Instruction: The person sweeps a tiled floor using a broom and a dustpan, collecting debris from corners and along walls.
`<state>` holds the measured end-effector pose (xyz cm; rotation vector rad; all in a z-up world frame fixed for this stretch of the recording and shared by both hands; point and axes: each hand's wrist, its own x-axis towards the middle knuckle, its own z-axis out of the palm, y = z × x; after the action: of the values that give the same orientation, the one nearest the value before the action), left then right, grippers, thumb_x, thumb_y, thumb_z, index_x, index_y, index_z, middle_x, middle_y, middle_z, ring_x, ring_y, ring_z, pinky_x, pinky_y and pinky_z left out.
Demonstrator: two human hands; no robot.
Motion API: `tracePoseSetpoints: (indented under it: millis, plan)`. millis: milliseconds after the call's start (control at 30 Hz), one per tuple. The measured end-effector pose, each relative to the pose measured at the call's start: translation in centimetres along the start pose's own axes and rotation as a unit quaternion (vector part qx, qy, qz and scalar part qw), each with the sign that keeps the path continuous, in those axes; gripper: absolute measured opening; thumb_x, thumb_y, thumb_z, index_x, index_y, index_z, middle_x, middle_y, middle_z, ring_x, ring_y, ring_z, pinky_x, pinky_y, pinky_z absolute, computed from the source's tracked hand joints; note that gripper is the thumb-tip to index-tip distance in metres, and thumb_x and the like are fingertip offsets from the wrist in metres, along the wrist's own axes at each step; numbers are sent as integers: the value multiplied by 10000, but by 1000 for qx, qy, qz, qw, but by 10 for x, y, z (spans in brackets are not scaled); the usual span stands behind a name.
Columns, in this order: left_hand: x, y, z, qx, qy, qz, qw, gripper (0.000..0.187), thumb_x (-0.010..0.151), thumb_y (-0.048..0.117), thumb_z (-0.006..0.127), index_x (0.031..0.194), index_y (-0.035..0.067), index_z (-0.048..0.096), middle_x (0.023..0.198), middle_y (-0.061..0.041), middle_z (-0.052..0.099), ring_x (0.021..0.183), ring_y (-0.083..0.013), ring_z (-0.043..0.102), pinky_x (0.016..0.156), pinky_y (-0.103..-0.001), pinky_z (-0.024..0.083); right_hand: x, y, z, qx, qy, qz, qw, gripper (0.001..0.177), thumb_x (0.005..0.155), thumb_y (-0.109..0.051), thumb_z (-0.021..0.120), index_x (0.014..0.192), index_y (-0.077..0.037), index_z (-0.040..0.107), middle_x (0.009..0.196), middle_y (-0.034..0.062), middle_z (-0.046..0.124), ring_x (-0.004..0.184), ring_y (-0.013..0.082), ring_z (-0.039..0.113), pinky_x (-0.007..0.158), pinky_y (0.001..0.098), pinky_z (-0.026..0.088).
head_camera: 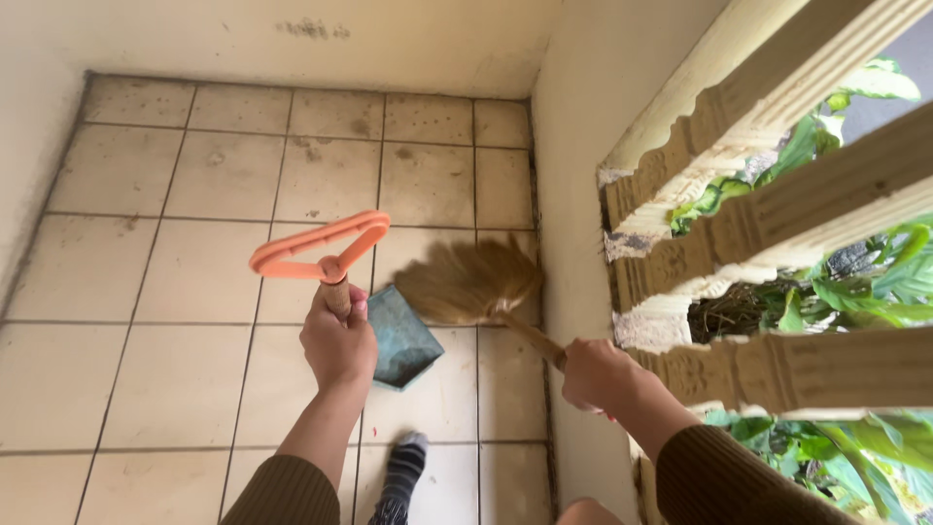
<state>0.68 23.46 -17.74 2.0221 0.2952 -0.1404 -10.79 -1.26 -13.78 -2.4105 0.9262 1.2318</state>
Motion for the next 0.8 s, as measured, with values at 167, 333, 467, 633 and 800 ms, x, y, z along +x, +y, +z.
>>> tracePoseSetpoints:
  millis: [167,333,467,633,800]
  plan:
    - [-29,-8,-31,52,-14,-4,999,17,974,121,605,983,123,620,998,-9,774,947,-200,741,853,-399,553,-28,11,38,-34,-28,1,999,305,920,-47,583,1208,7,667,890,175,726,697,241,728,596,357,598]
    - [-51,-20,-57,69,-60,-18,996,15,981,129,594,973,128,607,1046,0,774,971,-192,743,842,-398,553,-49,26,40,-3,-74,-1,997,303,955,-120,559,1238,-68,657,816,145,664,635,223,655,555,353,546]
    - [-67,-27,-70,88,-100,-45,990,52,984,144,601,938,122,596,1056,5,776,955,-196,748,830,-393,558,-68,36,10,47,-109,-10,993,303,984,-177,540,1262,-128,648,757,121,615,585,208,596,523,350,505]
    - [-82,-40,-80,90,-110,-26,990,68,965,141,625,910,125,588,1044,14,787,941,-170,742,831,-375,552,-120,37,-45,42,-70,-8,997,303,1019,-250,516,1292,-203,638,684,90,554,523,190,523,483,346,454]
    - [-101,-59,-94,85,-113,-28,990,74,954,127,627,891,127,588,1049,36,788,929,-147,737,829,-367,546,-166,25,-55,2,33,-12,999,303,1055,-322,492,1323,-278,627,610,60,492,461,173,450,442,342,403]
